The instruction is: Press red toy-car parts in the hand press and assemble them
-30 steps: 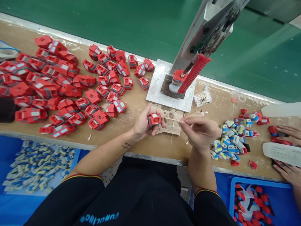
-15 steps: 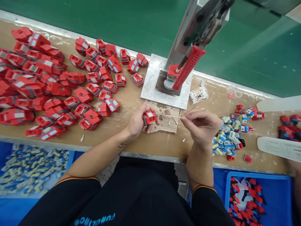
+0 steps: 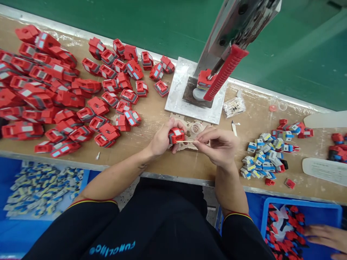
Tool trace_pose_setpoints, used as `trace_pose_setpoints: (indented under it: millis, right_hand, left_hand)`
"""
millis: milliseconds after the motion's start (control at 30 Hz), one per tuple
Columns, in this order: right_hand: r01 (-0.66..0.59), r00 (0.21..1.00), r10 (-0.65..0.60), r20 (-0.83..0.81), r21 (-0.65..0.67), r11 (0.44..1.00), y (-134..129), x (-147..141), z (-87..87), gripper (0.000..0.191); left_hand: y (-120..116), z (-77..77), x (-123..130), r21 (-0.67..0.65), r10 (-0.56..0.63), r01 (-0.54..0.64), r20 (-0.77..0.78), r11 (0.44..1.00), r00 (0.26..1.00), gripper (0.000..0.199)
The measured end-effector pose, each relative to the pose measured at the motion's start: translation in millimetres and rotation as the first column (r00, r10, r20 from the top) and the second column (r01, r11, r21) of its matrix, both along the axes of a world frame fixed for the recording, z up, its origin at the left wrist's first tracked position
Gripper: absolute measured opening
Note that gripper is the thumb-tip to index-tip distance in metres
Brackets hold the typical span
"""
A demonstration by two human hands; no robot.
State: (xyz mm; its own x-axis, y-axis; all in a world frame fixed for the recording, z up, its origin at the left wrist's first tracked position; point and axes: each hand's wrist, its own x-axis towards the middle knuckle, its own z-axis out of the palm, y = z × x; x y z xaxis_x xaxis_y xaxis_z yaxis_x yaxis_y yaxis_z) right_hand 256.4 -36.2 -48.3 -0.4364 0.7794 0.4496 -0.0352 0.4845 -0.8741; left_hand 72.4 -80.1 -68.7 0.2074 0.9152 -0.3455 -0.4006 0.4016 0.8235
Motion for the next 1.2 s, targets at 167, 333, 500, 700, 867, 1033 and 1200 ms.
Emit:
trace_pose_setpoints:
  millis: [167,333,500,700,867,1033,1200]
  right_hand:
    - [0.027,0.999,-0.029,0.040,0.057,0.998,5,12,7.5,0.018]
    - [0.125,0.978,-0.149,0.147,0.164,0.979,12,32,8.8,0.016]
    - [-0.035,0.858,-0.103,0.503,0.258,0.966,21,25,-9.2,0.013]
    - [0.426,0.867,-0.490,0.094,0.370,0.825,25,90,20.7,0.027]
    - [0.550,0.600,-0.710,0.369,0.454,0.701,-3,173,37.1,0.007]
    - [0.225,0.105,-0.256,0.961,0.228,0.947,8,192,10.0,0.038]
    - [0.292,0.451,-0.334,0.828,0.217,0.931,15,183,4.5,0.032]
  left_hand:
    - [0,-1.2,-1,0.000,-0.018,0.018,-0.013,1.000,1.000,0.067]
    - [1,-0.9,-2,0.017,0.018,-0.018,-0.025,1.000,1.000,0.067]
    - [3,0.7,-4,0.038,0.071,-0.069,-0.057,0.997,0.996,0.062]
    - [6,0.6,-19,0.099,0.124,-0.135,0.109,0.986,0.986,0.050]
    - [7,6.0,-29,0.101,0.051,-0.075,0.220,0.992,0.974,0.037]
    - [6,7.1,-28,0.120,0.020,-0.048,0.225,0.992,0.974,0.034]
    - [5,2.3,-22,0.110,0.023,-0.052,0.252,0.993,0.968,0.028]
